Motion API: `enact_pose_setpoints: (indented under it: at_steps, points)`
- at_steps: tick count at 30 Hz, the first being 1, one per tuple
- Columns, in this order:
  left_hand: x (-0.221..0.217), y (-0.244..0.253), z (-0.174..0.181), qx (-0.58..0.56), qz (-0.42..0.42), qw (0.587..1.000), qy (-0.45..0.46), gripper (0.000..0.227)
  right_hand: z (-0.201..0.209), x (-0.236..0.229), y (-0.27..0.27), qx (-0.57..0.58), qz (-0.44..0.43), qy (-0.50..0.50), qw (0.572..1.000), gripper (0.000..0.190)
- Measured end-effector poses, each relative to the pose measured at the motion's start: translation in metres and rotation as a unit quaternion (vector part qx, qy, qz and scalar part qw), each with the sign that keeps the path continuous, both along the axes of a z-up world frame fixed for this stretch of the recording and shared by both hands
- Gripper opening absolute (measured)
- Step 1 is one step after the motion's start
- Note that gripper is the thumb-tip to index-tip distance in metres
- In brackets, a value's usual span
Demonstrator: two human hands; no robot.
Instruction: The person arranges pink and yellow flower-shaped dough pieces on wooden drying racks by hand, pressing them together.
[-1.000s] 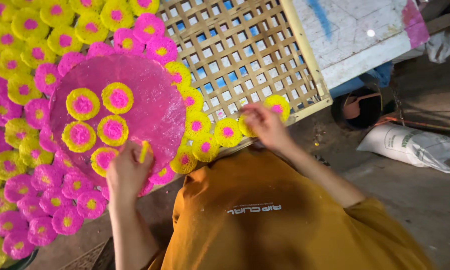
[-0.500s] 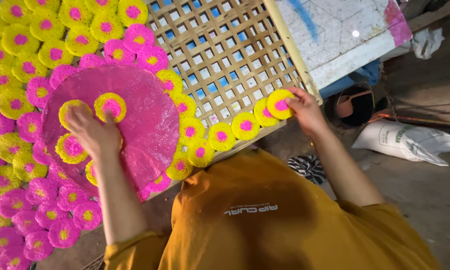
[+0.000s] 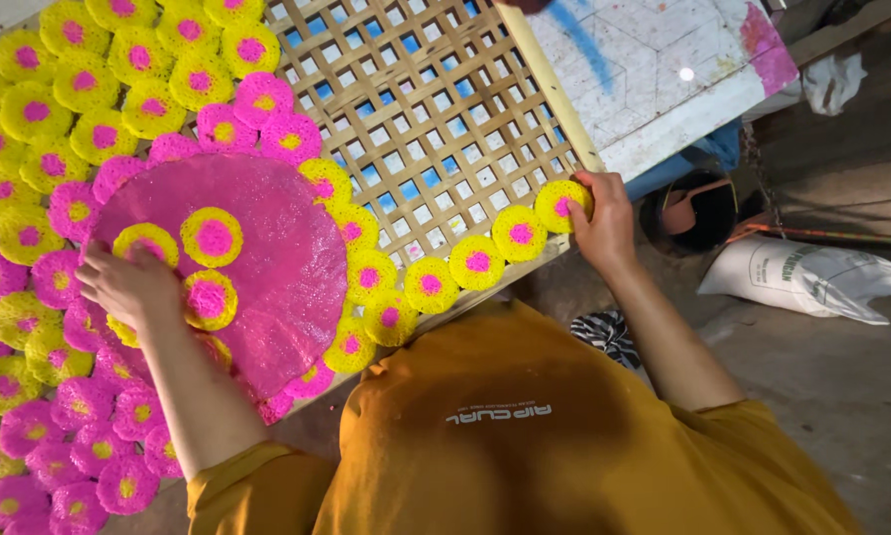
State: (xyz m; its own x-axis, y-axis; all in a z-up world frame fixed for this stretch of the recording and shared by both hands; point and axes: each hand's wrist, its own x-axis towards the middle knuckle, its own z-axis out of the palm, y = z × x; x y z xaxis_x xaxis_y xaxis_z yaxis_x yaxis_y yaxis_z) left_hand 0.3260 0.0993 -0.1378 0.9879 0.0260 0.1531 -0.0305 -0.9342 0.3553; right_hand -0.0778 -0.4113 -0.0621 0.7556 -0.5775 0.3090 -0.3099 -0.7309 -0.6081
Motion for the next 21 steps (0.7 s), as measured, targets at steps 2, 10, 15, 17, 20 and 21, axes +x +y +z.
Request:
enact_pose_setpoints:
  at_steps: [2,10,15,17,20,21]
  points:
    - [0.010,0.013,-0.003,-0.017,0.002,1.000,0.020,0.046,0.003,-0.001,0.003,-0.027,-0.007,0.010,1.000,0.043]
    - [0.007,0.031,-0.003,-0.084,-0.060,0.995,0.009,0.024,-0.005,-0.004,-0.003,-0.076,-0.001,0.081,0.994,0.040]
    - [-0.020,0.005,0.031,-0.212,-0.114,0.970,-0.033,0.016,-0.011,-0.016,-0.021,-0.094,-0.002,0.095,0.991,0.026]
    - [-0.031,-0.013,0.046,-0.289,-0.111,0.950,-0.020,0.017,-0.014,-0.016,-0.021,-0.038,0.006,0.091,0.995,0.026]
    - [-0.051,-0.039,0.065,-0.410,-0.082,0.908,0.020,0.017,-0.018,-0.013,-0.016,0.114,-0.027,0.087,0.989,0.030]
    - [-0.057,-0.048,0.072,-0.438,-0.077,0.895,0.032,0.017,-0.019,-0.012,-0.015,0.155,-0.048,0.073,0.984,0.031]
